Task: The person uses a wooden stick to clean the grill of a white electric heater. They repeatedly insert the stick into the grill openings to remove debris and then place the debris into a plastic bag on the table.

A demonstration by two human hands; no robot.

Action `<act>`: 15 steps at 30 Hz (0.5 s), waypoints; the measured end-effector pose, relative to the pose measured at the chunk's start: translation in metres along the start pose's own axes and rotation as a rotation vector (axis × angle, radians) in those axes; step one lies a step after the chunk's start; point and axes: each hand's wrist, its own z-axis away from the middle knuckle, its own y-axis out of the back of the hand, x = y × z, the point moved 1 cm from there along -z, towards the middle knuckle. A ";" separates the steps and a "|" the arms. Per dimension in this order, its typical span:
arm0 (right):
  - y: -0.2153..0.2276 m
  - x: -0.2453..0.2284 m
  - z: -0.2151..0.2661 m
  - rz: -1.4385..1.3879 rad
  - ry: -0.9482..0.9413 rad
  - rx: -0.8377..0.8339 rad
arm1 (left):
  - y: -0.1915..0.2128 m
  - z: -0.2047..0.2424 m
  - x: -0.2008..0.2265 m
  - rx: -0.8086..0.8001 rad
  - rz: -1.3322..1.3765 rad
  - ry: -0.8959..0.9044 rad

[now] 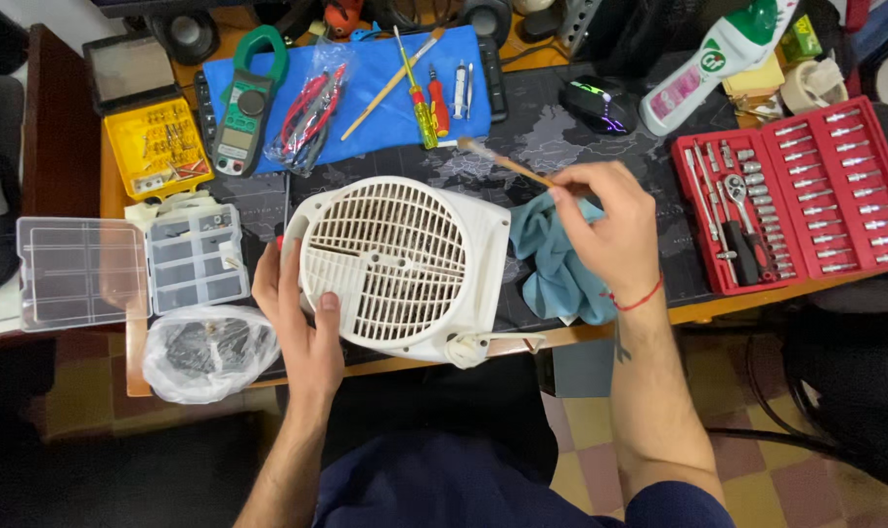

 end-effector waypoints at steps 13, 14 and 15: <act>-0.003 -0.035 0.020 -0.604 -0.153 -0.051 | -0.001 0.010 -0.011 -0.051 -0.011 -0.041; -0.003 -0.038 0.020 -0.609 -0.151 -0.060 | 0.001 0.011 -0.009 -0.043 -0.015 -0.036; -0.004 -0.040 0.020 -0.565 -0.118 -0.028 | 0.002 0.011 -0.007 -0.066 -0.009 -0.040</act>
